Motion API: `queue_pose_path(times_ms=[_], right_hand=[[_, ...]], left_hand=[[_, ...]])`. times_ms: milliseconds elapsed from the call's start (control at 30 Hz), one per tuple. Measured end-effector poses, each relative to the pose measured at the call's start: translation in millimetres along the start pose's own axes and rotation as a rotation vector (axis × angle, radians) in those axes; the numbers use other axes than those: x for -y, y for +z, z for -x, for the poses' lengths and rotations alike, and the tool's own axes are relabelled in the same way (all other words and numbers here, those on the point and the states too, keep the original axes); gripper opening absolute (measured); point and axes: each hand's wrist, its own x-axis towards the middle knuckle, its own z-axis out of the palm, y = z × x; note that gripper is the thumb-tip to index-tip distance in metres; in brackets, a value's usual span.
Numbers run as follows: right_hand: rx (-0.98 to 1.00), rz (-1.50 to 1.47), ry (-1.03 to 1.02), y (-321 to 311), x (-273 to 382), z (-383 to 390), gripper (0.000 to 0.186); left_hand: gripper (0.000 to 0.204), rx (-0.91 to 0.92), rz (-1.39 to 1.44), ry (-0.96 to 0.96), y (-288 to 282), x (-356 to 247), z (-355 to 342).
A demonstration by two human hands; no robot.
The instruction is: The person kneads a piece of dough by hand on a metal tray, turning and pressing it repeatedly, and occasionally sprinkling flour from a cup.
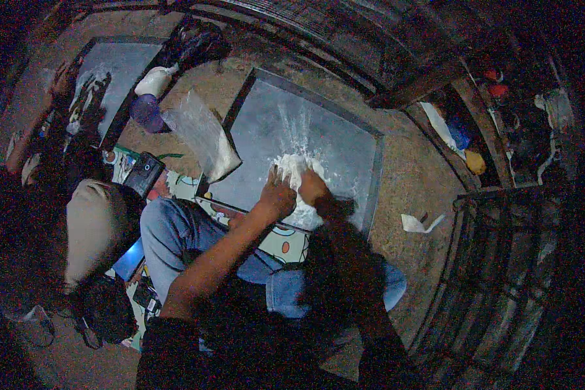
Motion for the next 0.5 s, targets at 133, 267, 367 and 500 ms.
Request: queue_pose_path(times_ms=[133, 267, 367, 500], right_hand=[[-0.037, 0.205, -0.091, 47.8, 1.6, -14.5, 0.060], [0.343, 0.181, -0.030, -18.7, 12.3, -21.0, 0.063], [0.228, 0.012, -0.058, -47.6, -1.7, -10.3, 0.063], [0.357, -0.122, 0.060, -50.6, -2.7, -32.3, 0.048]], left_hand=[[0.035, -0.049, 0.046, -0.051, 11.9, 7.2, 7.6], [0.031, 0.075, 0.044, 0.011, -8.0, -2.2, 9.7], [0.027, 0.007, 0.088, 0.002, -20.9, -14.3, 9.8], [0.022, 0.087, 0.041, 0.051, -8.7, -4.4, 4.8]])
